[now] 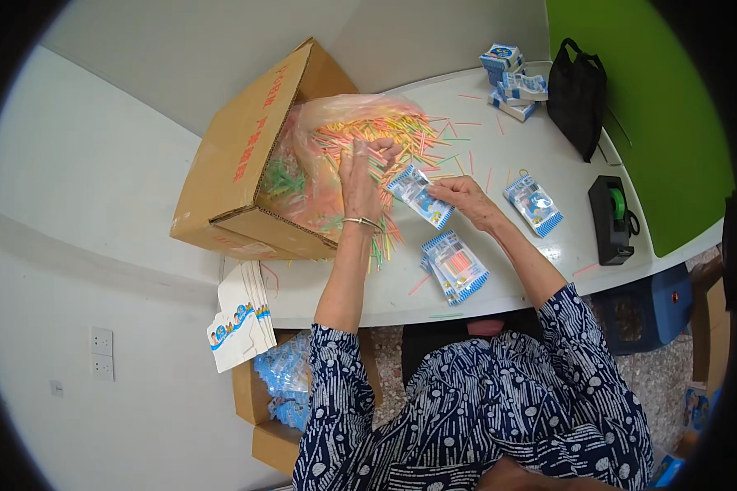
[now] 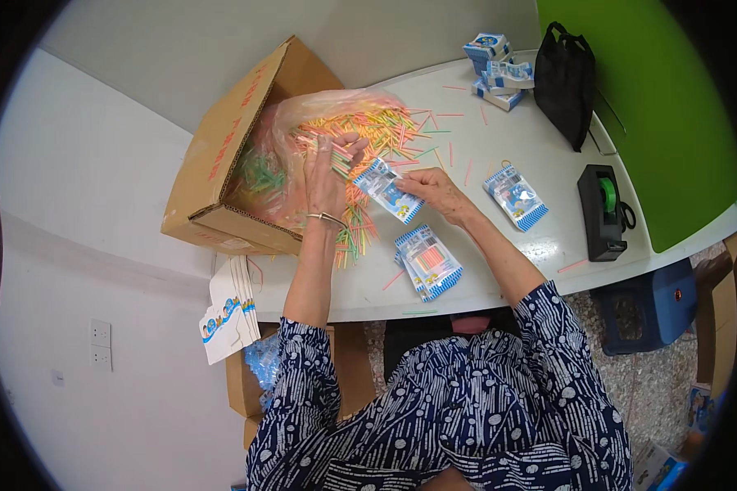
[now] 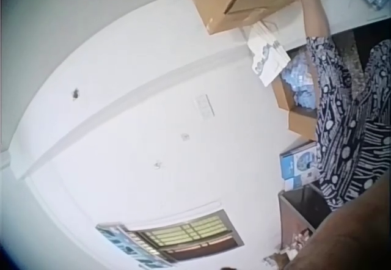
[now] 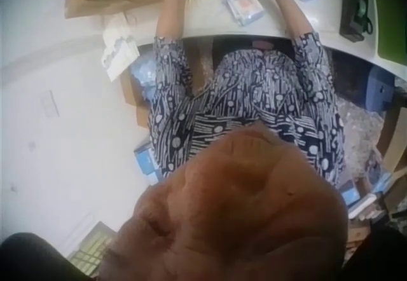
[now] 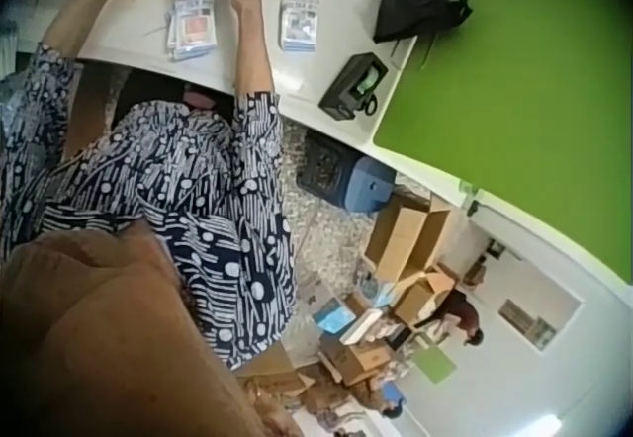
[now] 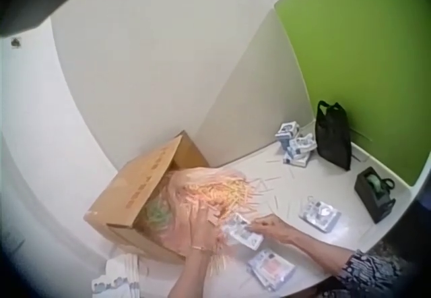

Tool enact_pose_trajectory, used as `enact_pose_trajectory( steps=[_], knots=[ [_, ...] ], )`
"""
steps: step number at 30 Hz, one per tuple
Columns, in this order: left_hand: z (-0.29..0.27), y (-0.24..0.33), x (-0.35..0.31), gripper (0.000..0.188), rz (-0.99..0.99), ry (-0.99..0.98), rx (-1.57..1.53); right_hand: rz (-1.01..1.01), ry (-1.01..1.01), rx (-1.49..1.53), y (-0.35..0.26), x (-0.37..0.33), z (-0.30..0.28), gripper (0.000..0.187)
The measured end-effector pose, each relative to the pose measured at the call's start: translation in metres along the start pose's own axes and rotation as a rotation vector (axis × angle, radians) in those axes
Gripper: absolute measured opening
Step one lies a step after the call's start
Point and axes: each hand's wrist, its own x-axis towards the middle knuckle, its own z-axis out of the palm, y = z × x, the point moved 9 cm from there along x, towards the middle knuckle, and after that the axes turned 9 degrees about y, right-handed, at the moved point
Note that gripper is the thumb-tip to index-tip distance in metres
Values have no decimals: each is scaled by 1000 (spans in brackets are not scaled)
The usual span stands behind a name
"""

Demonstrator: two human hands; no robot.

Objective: Packaging small colorful plastic items into individual plastic bags and arranging them on a table in a workshop environment.

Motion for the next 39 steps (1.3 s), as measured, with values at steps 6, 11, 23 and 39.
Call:
enact_pose_trajectory(
  steps=[6,11,23,39],
  knots=[
    [10,-12,-18,39,-82,-114,26,-21,-83,23,-7,-10,9,26],
    [14,-19,-27,42,-42,-72,39,12,-128,25,-3,-14,6,28],
    [11,-20,-30,41,38,-54,37,17,-131,56,-5,-21,3,28],
    [23,-25,-60,33,106,-271,327,-29,-93,84,-5,-27,-5,26]
  ],
)
